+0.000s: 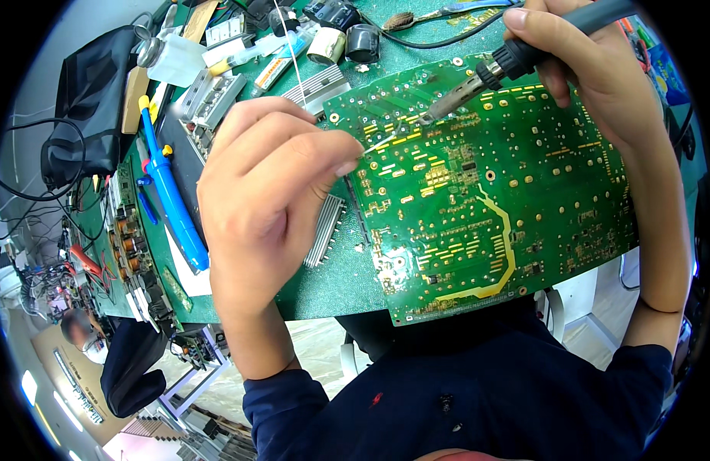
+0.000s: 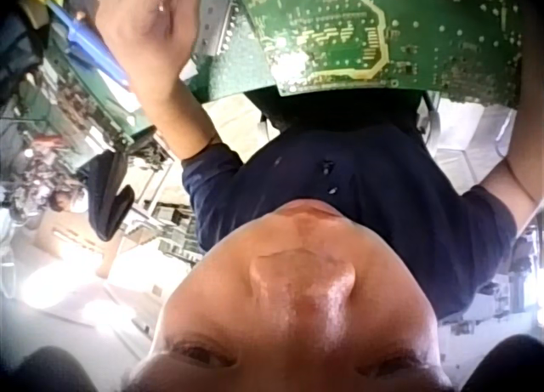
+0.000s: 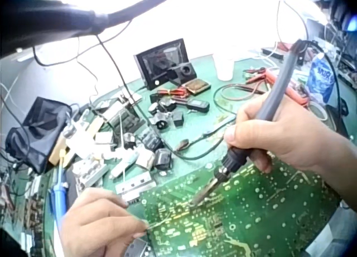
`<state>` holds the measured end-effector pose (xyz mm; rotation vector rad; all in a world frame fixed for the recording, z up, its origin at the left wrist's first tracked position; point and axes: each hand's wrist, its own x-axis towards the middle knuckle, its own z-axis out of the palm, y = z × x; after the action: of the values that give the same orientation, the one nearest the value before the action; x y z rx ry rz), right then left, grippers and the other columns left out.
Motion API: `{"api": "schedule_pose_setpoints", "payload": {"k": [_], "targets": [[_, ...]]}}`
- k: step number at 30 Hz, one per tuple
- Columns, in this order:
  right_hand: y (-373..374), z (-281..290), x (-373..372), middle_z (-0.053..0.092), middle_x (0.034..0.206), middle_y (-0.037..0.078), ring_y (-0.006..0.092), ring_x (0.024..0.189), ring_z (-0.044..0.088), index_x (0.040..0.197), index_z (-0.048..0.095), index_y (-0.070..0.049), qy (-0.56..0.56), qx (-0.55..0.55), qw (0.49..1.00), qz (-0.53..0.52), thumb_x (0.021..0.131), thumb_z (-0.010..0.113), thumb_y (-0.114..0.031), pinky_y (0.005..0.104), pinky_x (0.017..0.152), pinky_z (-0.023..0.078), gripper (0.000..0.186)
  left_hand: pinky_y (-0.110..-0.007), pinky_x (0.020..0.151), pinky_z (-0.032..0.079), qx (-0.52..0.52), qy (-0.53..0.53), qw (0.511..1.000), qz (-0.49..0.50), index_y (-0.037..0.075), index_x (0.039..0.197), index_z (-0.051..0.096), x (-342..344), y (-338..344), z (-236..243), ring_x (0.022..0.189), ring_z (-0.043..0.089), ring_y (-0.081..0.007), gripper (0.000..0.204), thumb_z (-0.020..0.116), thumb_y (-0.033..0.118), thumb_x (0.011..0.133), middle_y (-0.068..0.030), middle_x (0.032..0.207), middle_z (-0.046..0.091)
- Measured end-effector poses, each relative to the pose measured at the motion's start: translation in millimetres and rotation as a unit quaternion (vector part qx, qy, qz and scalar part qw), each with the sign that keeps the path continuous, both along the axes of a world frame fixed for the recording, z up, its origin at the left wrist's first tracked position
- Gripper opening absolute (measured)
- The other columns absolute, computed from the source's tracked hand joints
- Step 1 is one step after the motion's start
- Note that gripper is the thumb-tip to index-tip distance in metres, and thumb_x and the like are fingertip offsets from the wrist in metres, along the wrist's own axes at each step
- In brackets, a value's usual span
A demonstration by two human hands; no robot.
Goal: The person is soldering electronic components onto a large green circuit board using a soldering iron and wire, and uses a blue desoldering pump to remove excess solder.
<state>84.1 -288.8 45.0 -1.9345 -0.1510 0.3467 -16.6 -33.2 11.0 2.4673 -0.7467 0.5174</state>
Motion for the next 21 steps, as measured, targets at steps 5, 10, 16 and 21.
{"api": "schedule_pose_setpoints", "payload": {"k": [5, 10, 16, 21], "targets": [[-2.3, 3.0, -1.3, 0.056, 0.053, 0.004, 0.0096, 0.042, 0.054, 0.068, 0.060, -0.003, -0.014, -0.023, 1.000, 0.011, 0.087, 0.069, -0.021, 0.0228, 0.040, 0.042, 0.028, -0.038, 0.083, 0.051, 0.013, 0.062, 0.998, -0.010, 0.001, 0.083, 0.066, -3.7, 0.5, 3.8, 0.076, 0.064, -0.0220, 0.011, 0.071, -0.003, 0.073, -0.0068, 0.077, 0.065], [1.4, 4.1, -1.6, 0.056, 0.053, 0.003, 0.0096, 0.042, 0.054, 0.068, 0.061, -0.003, -0.009, -0.048, 0.999, -0.008, 0.087, 0.069, -0.021, 0.0227, 0.040, 0.042, 0.028, -0.037, 0.080, 0.052, -0.018, 0.089, 0.995, -0.046, 0.001, 0.084, 0.068, -4.7, -2.0, -0.6, 0.069, 0.063, -0.0198, 0.011, 0.071, -0.003, 0.075, -0.0075, 0.078, 0.066], [-0.4, 2.8, -2.0, 0.056, 0.053, 0.003, 0.0097, 0.042, 0.054, 0.069, 0.061, -0.003, -0.017, -0.041, 0.999, 0.005, 0.088, 0.069, -0.023, 0.0230, 0.040, 0.042, 0.029, -0.028, 0.062, 0.047, -0.035, 0.115, 0.992, -0.031, -0.001, 0.085, 0.068, -7.6, -9.6, -0.8, 0.066, 0.061, -0.0201, 0.011, 0.069, -0.005, 0.075, -0.0098, 0.078, 0.066], [0.1, 3.0, -1.9, 0.056, 0.052, 0.003, 0.0099, 0.043, 0.054, 0.069, 0.060, -0.003, -0.012, -0.045, 0.999, 0.002, 0.088, 0.069, -0.023, 0.0235, 0.041, 0.043, 0.030, -0.027, 0.059, 0.046, -0.070, 0.139, 0.987, -0.036, -0.001, 0.086, 0.068, -9.1, -11.1, -1.7, 0.066, 0.061, -0.0198, 0.012, 0.069, -0.006, 0.075, -0.0101, 0.078, 0.065]]}}
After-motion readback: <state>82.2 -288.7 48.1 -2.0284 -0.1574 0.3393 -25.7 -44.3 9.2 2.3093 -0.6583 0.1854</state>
